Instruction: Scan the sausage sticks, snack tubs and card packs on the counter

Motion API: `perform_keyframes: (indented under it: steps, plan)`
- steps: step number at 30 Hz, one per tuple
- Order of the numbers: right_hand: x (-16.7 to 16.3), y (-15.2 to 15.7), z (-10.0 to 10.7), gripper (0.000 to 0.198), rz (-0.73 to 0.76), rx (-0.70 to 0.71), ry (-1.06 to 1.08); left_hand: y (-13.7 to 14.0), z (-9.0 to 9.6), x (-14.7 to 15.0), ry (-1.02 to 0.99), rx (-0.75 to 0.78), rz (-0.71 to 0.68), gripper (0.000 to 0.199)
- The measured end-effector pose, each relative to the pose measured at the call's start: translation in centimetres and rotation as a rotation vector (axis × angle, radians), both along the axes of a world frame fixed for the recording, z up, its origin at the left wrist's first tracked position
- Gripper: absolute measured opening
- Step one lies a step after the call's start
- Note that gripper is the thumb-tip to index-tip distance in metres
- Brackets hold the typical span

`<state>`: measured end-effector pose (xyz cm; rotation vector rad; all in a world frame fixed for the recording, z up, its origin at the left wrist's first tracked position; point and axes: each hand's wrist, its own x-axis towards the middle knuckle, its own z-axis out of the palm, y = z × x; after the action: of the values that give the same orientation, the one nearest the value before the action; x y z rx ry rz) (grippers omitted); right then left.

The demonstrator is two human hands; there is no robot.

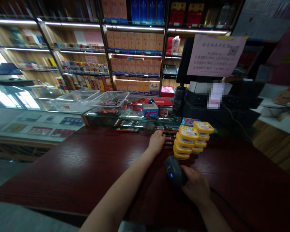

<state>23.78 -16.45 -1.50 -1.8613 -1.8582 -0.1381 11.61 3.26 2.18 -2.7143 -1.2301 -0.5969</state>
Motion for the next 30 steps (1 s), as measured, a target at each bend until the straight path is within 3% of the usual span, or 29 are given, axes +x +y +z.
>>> perform_keyframes:
  steps: [4, 9, 13, 17, 25, 30]
  plan:
    - [0.0, 0.1, 0.0, 0.032, -0.007, -0.019, -0.006, -0.6, 0.5, -0.2, 0.084, 0.079, -0.016, 0.021]
    - [0.0, -0.1, -0.2, 0.030, -0.002, 0.000, -0.030, -1.4, 0.8, -4.5, -0.001, 0.065, 0.101, 0.023]
    - [0.0, -0.3, -0.2, 0.032, 0.029, 0.005, -0.057, -2.5, -0.5, -9.0, -0.179, 0.036, 0.199, 0.024]
    - [-0.4, -0.6, 0.3, 0.034, 0.032, -0.024, -0.031, -3.5, -2.4, -11.6, -0.253, 0.003, 0.274, 0.020]
    - [-2.4, -2.0, 2.8, 0.027, 0.101, -0.065, 0.477, -4.1, -2.8, -11.7, -0.344, 0.032, 0.273, 0.019]
    - [-3.5, -2.5, 4.0, 0.032, 0.131, -0.089, 0.637, -4.1, -3.0, -11.7, -0.358, 0.056, 0.253, 0.018]
